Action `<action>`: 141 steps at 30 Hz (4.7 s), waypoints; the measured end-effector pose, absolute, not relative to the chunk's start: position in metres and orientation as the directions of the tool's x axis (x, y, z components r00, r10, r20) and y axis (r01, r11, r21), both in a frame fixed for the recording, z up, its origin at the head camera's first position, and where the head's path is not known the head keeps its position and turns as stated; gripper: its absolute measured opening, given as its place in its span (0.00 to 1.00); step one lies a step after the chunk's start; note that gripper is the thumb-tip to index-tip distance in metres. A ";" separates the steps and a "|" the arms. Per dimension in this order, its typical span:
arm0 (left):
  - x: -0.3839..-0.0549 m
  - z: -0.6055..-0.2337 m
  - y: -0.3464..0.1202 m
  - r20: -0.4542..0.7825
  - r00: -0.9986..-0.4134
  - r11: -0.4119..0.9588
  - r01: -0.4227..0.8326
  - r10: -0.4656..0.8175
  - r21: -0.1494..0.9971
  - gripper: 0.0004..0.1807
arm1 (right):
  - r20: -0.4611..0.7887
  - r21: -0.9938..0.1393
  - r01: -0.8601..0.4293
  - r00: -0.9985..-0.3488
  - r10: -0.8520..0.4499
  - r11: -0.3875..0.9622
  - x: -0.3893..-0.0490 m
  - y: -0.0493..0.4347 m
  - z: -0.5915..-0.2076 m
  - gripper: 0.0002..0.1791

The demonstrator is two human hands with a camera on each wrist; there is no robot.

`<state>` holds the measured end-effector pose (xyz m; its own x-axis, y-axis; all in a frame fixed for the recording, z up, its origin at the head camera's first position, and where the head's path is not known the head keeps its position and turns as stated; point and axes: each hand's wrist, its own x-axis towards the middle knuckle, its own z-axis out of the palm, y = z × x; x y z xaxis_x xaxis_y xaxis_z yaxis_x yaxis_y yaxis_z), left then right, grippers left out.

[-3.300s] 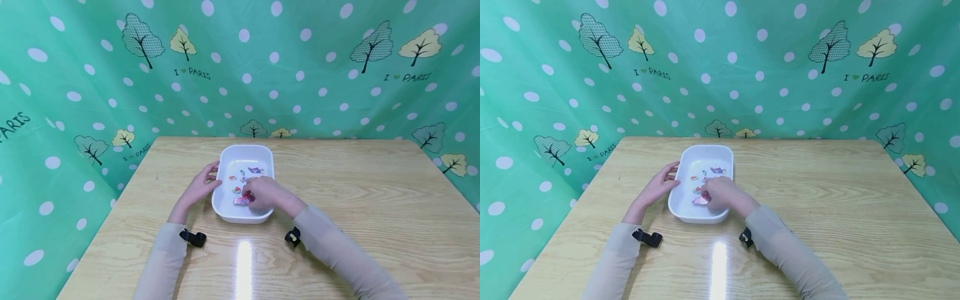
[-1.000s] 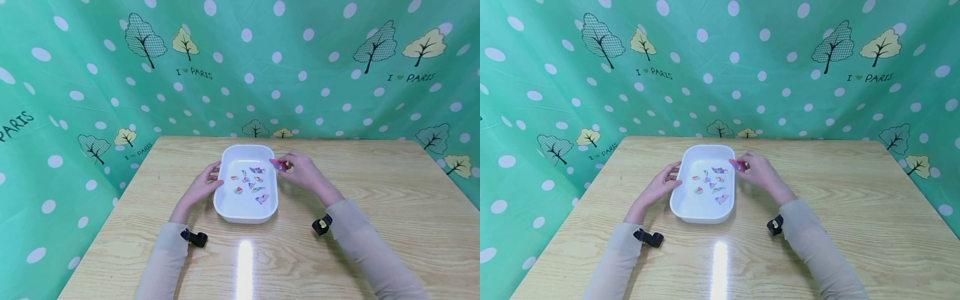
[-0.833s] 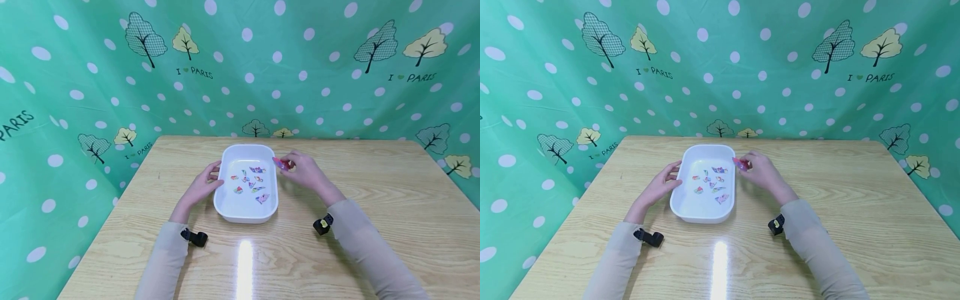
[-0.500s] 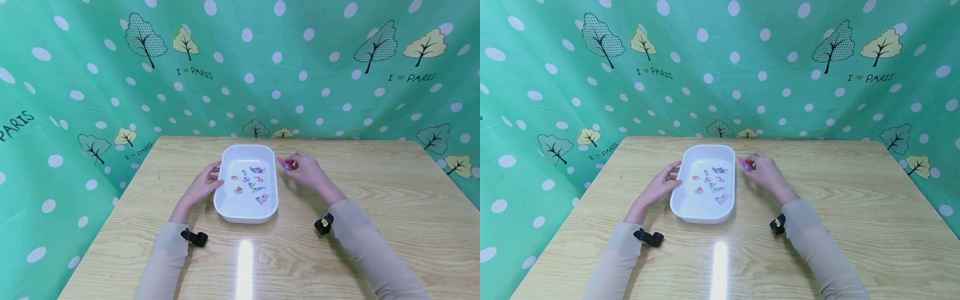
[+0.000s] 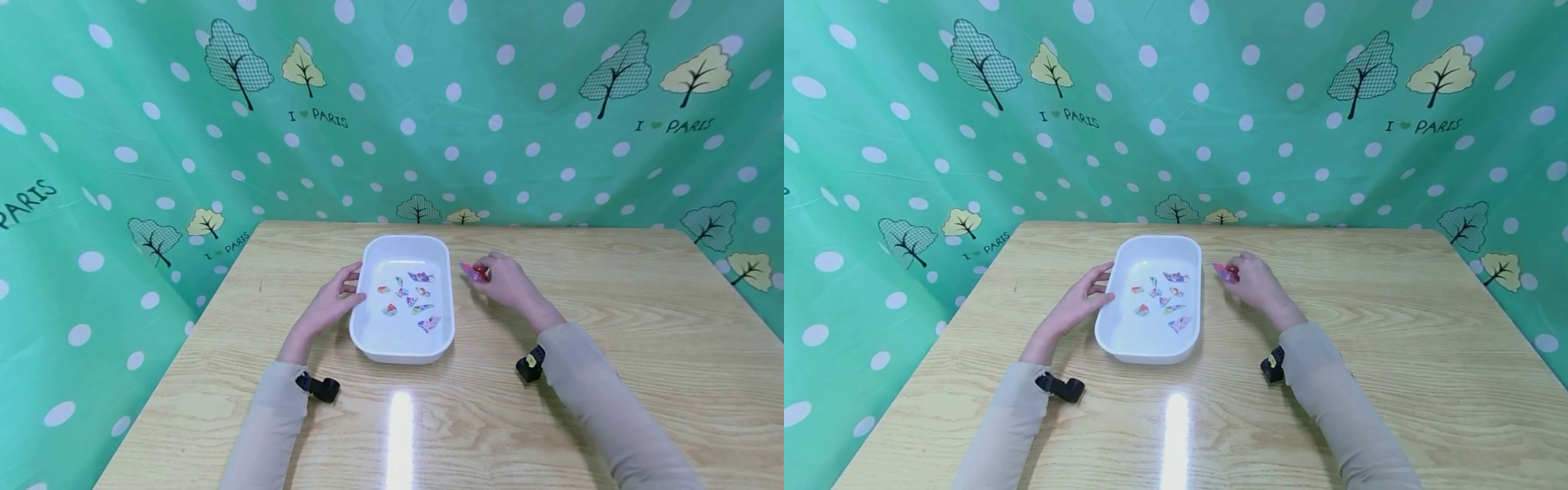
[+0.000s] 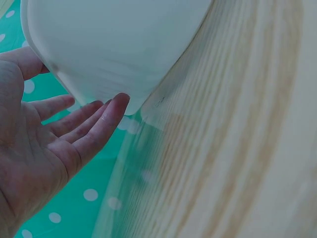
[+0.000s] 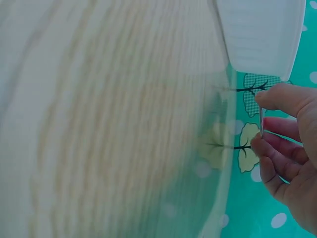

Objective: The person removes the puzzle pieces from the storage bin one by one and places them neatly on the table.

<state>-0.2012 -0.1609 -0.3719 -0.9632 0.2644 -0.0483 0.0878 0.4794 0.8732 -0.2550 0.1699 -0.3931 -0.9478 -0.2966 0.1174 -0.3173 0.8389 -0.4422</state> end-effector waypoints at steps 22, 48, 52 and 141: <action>-0.201 -0.371 -0.160 -0.052 -0.964 0.487 0.085 0.261 0.869 0.34 | 0.041 -0.421 -0.286 -0.954 -0.297 0.861 -0.263 0.177 -0.408 0.21; -0.201 -0.371 -0.161 -0.051 -0.963 0.469 0.083 0.266 0.879 0.34 | 0.015 -0.450 -0.273 -0.954 -0.298 0.851 -0.263 0.178 -0.410 0.18; -0.201 -0.371 -0.160 -0.046 -0.963 0.469 0.088 0.266 0.879 0.34 | 0.001 -0.459 -0.257 -0.957 -0.289 0.850 -0.264 0.178 -0.410 0.18; -0.213 -0.391 -0.166 -0.048 -0.963 0.468 0.085 0.266 0.880 0.34 | -0.230 -0.318 -0.593 -0.709 -0.667 0.740 -0.228 0.074 -0.354 0.12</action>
<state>-0.2129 -0.1663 -0.3909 -0.9628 0.2660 -0.0479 0.0854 0.4676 0.8798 -0.2276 0.0737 -0.3543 -0.7087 -0.6670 -0.2299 -0.5931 0.7397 -0.3179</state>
